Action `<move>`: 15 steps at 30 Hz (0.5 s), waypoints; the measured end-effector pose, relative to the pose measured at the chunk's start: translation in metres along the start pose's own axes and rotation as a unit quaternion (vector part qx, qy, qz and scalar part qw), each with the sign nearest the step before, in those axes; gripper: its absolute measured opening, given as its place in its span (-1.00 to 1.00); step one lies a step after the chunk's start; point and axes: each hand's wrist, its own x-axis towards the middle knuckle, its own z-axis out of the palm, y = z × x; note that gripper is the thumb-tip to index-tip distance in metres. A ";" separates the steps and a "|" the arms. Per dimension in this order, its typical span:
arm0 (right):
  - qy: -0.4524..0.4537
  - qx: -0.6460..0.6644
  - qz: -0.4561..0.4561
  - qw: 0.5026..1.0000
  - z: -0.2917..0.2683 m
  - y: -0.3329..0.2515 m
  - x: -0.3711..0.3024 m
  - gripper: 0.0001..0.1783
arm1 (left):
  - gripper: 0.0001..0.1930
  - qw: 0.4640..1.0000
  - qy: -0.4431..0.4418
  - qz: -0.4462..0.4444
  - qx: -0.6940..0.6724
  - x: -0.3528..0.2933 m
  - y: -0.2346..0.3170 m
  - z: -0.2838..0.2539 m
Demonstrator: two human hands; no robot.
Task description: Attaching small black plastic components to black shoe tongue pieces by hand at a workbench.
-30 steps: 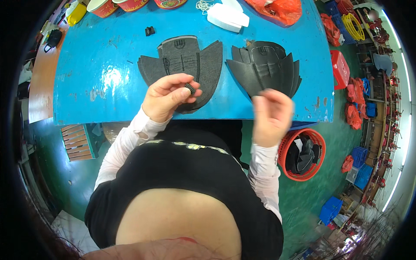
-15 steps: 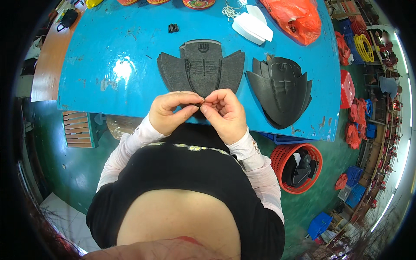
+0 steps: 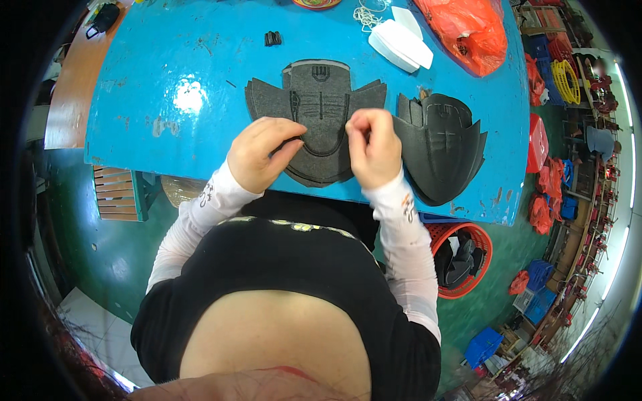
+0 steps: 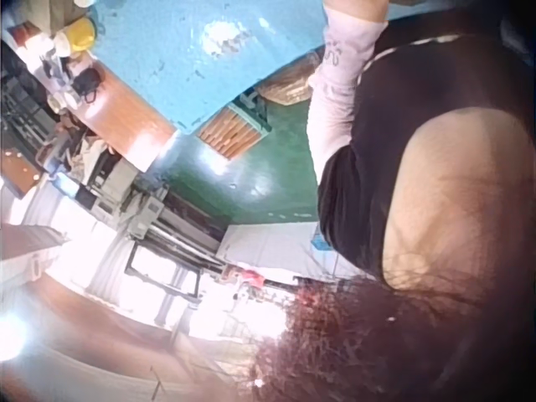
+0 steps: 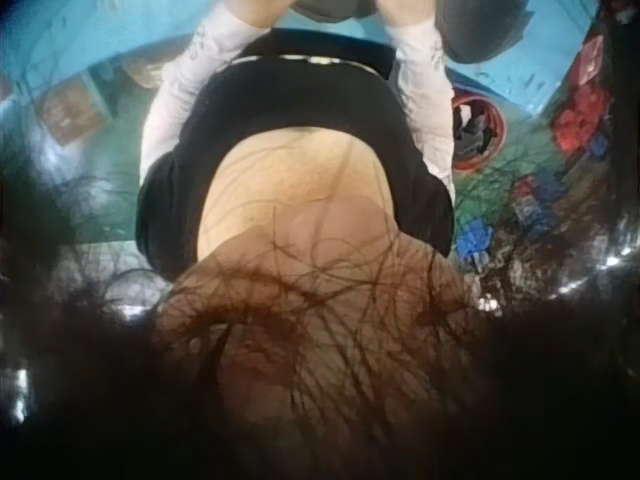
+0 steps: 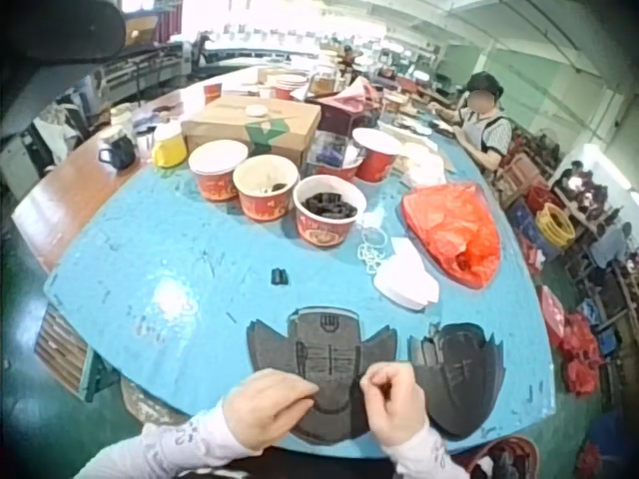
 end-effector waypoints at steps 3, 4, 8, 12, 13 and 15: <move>-0.057 -0.167 -0.112 0.978 -0.003 0.017 0.022 -0.77 | -0.74 0.992 -0.008 0.099 0.082 0.004 -0.004 0.004; -0.057 -0.167 -0.112 0.978 -0.003 0.018 0.025 -0.77 | -0.74 0.990 -0.027 0.101 0.097 0.004 -0.006 0.004; -0.079 -0.195 -0.152 0.966 0.000 0.015 0.031 -0.76 | -0.75 0.986 -0.035 0.099 0.126 0.003 -0.010 0.009; -0.100 -0.228 -0.137 0.959 -0.001 0.012 0.036 -0.79 | -0.77 0.986 -0.046 0.095 0.127 0.007 -0.008 0.011; -0.100 -0.229 -0.136 0.959 -0.002 0.010 0.037 -0.79 | -0.77 0.986 -0.057 0.084 0.131 0.009 -0.005 0.010; -0.132 -0.239 -0.156 0.949 -0.003 0.007 0.039 -0.81 | -0.77 0.986 -0.069 0.072 0.135 0.013 -0.001 0.009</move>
